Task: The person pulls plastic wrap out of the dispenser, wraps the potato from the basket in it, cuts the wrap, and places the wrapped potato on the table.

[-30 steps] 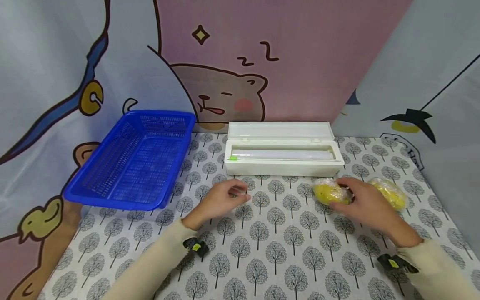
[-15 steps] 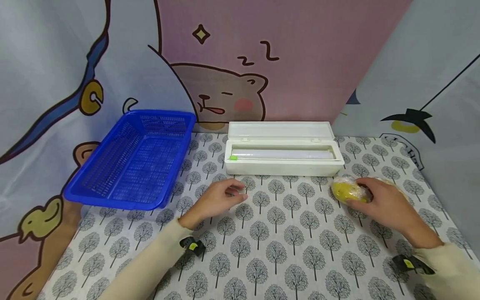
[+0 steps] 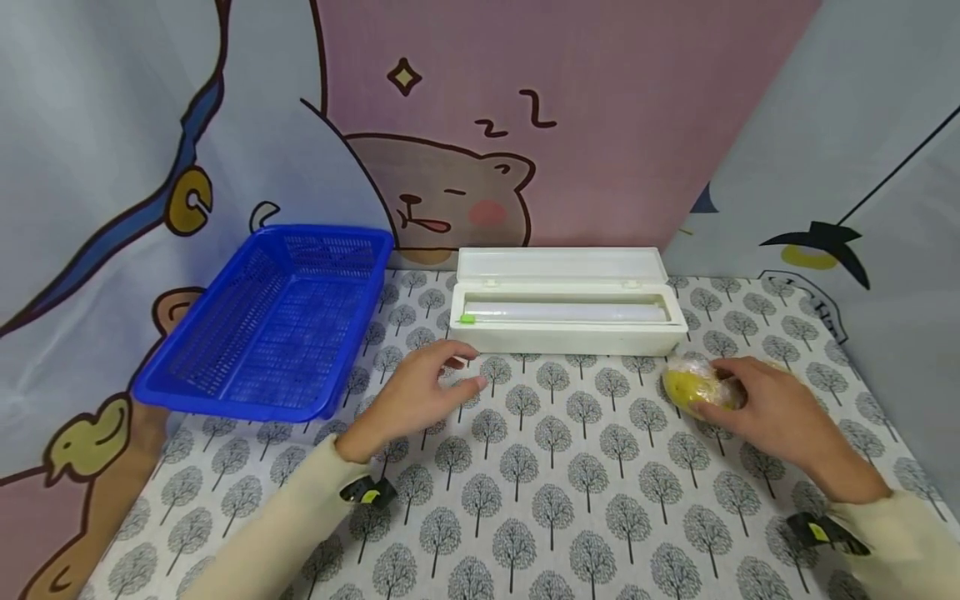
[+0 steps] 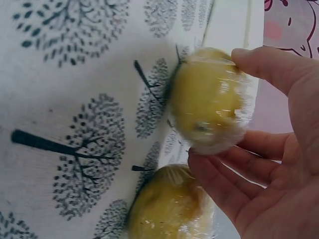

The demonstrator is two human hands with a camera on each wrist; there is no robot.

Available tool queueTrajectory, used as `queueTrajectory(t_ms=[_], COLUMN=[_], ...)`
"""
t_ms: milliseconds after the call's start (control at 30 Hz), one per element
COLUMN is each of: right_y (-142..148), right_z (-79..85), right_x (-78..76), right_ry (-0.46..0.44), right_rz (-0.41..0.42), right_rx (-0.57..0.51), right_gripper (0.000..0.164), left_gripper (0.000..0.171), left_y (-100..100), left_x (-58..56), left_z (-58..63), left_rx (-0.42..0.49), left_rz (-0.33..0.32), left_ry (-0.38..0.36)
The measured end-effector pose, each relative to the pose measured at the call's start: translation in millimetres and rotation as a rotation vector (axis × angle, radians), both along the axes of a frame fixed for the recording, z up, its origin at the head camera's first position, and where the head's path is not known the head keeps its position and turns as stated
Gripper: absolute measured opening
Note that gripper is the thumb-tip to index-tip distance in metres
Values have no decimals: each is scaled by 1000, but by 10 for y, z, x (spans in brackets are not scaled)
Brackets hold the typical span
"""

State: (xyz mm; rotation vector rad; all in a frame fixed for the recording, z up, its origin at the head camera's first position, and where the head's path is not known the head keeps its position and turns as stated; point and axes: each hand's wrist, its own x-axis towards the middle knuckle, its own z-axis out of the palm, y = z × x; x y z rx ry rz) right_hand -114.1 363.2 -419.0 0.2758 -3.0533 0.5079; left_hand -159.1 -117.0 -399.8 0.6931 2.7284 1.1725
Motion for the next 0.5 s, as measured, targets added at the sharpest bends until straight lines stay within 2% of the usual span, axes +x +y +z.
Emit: queueTrajectory(t_ms=[233,367,500], right_y=[-15,-32,-58], right_z=[50,51,70], right_x=[-27,-40,-62], right_ry=[-10,-32,-45], right_rz=[11,9,7], right_rx=[1,-5,-6], right_gripper=[78,79,78], left_gripper=[55,57,57], left_y=[-27,-49,-104], left_x=[-62,-138,-236], left_z=[342,474,549], left_rx=[-66,-103,-125], left_rz=[-30,-26,-16], left_ry=[233,304,350])
